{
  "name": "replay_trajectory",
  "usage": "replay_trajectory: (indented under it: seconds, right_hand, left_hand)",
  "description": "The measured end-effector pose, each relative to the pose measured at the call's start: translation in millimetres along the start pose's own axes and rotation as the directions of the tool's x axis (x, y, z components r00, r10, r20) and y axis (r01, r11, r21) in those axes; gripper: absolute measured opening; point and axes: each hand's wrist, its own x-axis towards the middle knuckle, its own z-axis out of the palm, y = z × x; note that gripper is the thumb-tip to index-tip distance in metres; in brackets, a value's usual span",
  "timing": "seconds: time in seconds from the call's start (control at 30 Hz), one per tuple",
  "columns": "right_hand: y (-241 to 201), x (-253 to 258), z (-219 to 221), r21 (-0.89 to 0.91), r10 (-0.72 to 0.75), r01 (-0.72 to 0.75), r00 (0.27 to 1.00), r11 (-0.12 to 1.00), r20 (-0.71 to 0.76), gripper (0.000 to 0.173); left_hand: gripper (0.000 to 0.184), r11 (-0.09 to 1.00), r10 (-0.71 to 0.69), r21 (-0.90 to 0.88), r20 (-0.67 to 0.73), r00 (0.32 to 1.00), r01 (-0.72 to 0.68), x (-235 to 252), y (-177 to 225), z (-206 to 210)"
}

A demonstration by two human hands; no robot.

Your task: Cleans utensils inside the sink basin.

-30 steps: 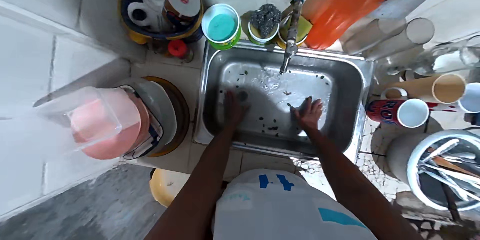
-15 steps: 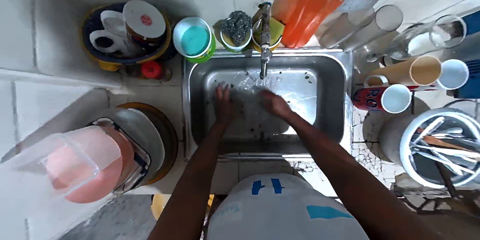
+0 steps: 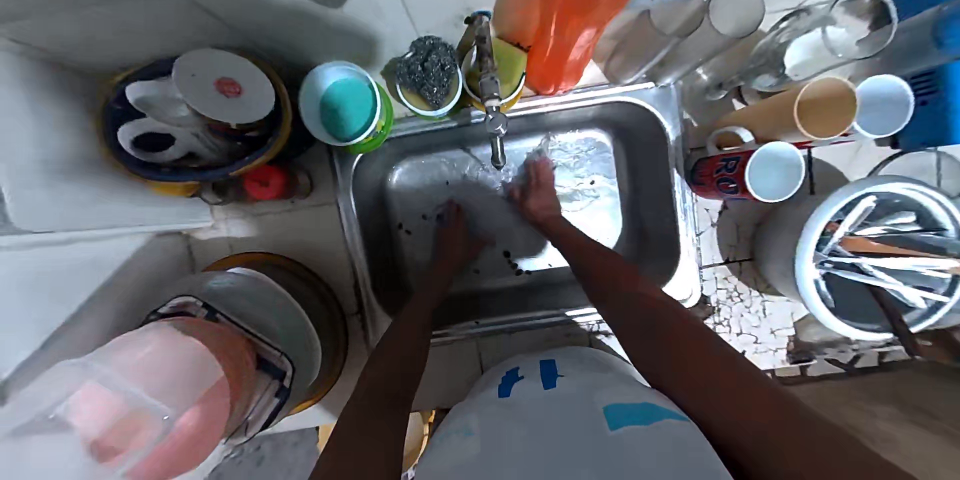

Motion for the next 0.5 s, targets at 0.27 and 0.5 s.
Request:
replay_trajectory:
  seconds: [0.27,0.5]
  right_hand:
    - [-71.2,-18.8,-27.2,0.329,-0.379,0.244,0.81,0.912,0.448,0.043]
    - [67.3,-55.3,-115.7,0.146,0.238,-0.272,0.947,0.951,0.214,0.063]
  left_hand:
    - [0.044,0.999,-0.015,0.044,0.16,0.987,0.008,-62.4,61.3,-26.3]
    - [0.04,0.691,0.666,0.011,0.378,0.643,-0.723,-27.8,68.0,51.4]
